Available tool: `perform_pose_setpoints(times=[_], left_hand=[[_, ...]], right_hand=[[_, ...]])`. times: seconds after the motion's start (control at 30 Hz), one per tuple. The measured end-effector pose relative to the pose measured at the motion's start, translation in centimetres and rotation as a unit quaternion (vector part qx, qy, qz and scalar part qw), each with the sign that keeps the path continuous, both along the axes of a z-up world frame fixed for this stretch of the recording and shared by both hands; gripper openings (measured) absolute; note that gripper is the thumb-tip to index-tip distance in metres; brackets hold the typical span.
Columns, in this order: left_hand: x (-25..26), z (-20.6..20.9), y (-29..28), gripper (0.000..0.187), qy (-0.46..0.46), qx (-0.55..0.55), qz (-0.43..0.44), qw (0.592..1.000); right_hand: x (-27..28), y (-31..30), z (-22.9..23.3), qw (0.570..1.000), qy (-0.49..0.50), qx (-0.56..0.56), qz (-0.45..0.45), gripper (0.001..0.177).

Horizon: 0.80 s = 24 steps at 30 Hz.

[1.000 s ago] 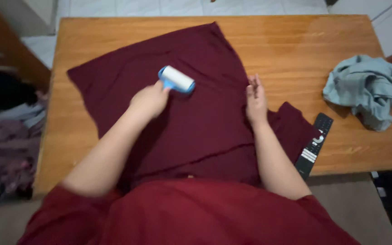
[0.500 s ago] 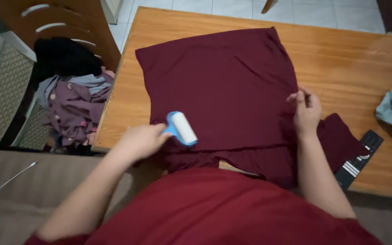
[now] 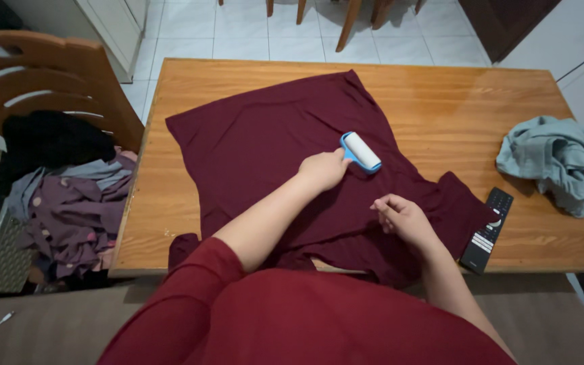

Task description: The person uses a lint roller to remove lint from a maroon t-shirt laid flat on a wooden table. They roll the tool over the front and back of the shirt, smoothing the fabric with their hands between passes. The shirt is then folded and placed aside.

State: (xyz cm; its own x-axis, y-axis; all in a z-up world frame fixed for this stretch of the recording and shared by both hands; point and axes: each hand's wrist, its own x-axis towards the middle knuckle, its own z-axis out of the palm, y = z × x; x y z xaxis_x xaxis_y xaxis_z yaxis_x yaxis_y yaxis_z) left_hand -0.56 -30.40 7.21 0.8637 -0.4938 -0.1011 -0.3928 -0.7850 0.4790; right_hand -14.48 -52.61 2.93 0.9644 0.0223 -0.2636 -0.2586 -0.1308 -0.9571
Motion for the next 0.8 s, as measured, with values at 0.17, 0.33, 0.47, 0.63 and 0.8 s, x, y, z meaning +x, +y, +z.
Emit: perform_pose_setpoints(times=[0.17,0.33,0.47,0.63,0.8], left_hand=[[-4.4,0.8,7.4,0.045,0.042,0.018,0.021,0.999],[-13.2,2.5,18.0,0.045,0.108,0.084,0.103,0.985],[-16.0,2.6,20.1,0.045,0.150,0.029,0.169,0.974],[-14.9,1.2,16.4,0.044,0.118,-0.186,0.149,0.964],[-13.2,1.1,13.4,0.047,-0.009,-0.240,0.004,0.971]], right_hand=[[1.1,3.4,3.1,0.989,0.075,-0.087,0.088,0.031],[2.4,10.2,4.4,0.939,0.174,-0.144,0.258,0.044],[2.9,15.4,3.4,0.905,0.197,-0.067,0.371,0.049],[3.2,19.6,0.9,0.957,0.107,0.078,0.257,0.042],[4.2,15.2,0.5,0.990,0.006,0.118,0.080,0.022]])
